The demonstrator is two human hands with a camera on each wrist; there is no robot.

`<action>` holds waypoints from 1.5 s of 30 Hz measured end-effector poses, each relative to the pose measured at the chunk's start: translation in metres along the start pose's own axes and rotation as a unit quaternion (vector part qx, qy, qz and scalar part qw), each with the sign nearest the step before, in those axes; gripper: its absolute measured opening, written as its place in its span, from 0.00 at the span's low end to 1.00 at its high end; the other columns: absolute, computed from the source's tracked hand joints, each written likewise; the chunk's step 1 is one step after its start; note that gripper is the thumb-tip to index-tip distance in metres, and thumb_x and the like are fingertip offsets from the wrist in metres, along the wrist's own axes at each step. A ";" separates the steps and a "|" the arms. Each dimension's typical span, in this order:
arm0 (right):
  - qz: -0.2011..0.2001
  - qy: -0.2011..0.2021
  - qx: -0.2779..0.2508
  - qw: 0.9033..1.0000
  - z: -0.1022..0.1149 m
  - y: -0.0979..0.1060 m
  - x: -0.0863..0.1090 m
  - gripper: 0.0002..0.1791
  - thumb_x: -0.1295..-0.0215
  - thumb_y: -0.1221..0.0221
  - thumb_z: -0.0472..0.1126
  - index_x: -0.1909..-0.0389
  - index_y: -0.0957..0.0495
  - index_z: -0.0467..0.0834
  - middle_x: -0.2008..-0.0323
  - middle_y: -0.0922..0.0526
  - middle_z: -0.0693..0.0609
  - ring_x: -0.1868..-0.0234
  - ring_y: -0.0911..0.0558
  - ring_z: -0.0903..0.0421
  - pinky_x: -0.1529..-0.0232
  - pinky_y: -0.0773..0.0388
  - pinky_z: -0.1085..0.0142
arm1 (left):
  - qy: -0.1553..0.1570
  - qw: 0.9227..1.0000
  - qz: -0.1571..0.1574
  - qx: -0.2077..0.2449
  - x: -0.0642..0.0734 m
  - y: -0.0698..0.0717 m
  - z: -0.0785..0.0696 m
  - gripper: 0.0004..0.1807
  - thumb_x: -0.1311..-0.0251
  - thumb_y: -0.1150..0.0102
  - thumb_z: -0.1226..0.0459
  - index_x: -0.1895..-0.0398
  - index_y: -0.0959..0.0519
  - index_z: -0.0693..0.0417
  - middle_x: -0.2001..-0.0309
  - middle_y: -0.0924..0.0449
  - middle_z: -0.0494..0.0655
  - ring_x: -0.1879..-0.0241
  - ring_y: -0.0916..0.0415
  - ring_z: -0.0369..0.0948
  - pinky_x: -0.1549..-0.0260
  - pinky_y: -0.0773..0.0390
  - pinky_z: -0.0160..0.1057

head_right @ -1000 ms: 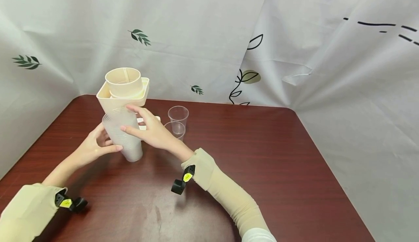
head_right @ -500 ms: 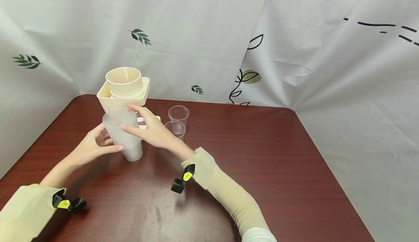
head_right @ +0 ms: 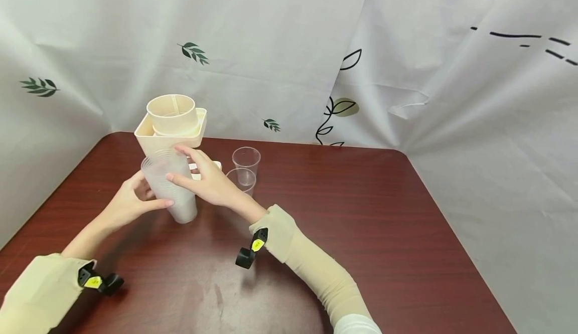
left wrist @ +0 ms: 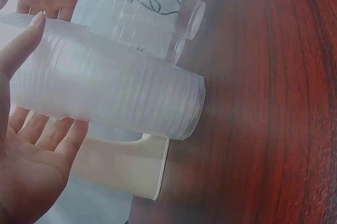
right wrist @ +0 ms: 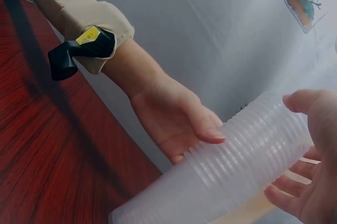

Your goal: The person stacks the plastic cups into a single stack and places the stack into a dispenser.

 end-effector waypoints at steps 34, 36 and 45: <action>-0.135 0.052 0.088 0.986 -0.013 0.072 0.031 0.35 0.50 0.28 0.40 0.39 0.29 0.45 0.45 0.24 0.50 0.46 0.23 0.50 0.40 0.25 0.56 | 0.000 1.000 -0.009 0.018 0.000 0.001 -0.001 0.47 0.54 0.31 0.78 0.29 0.41 0.54 0.45 0.28 0.29 0.50 0.25 0.25 0.56 0.21 0.23; -0.143 0.052 0.099 0.983 -0.018 0.078 0.035 0.36 0.51 0.27 0.40 0.39 0.29 0.44 0.45 0.24 0.48 0.46 0.23 0.50 0.41 0.25 0.55 | -0.001 1.000 -0.010 0.018 0.000 0.001 -0.001 0.47 0.54 0.31 0.78 0.29 0.41 0.54 0.45 0.28 0.29 0.50 0.25 0.25 0.56 0.21 0.23; -0.160 0.043 0.116 0.979 -0.039 0.096 0.050 0.39 0.54 0.26 0.40 0.39 0.31 0.42 0.44 0.24 0.43 0.45 0.23 0.49 0.40 0.26 0.56 | 0.003 1.000 -0.010 0.018 -0.001 0.002 0.001 0.48 0.56 0.30 0.78 0.29 0.42 0.54 0.45 0.28 0.29 0.51 0.24 0.25 0.56 0.21 0.23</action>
Point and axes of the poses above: each hand's wrist, its own x-axis away from the middle knuckle, its own y-axis out of the back of the hand, z = x × y, the point moved 9 cm from there along -x, towards the middle knuckle
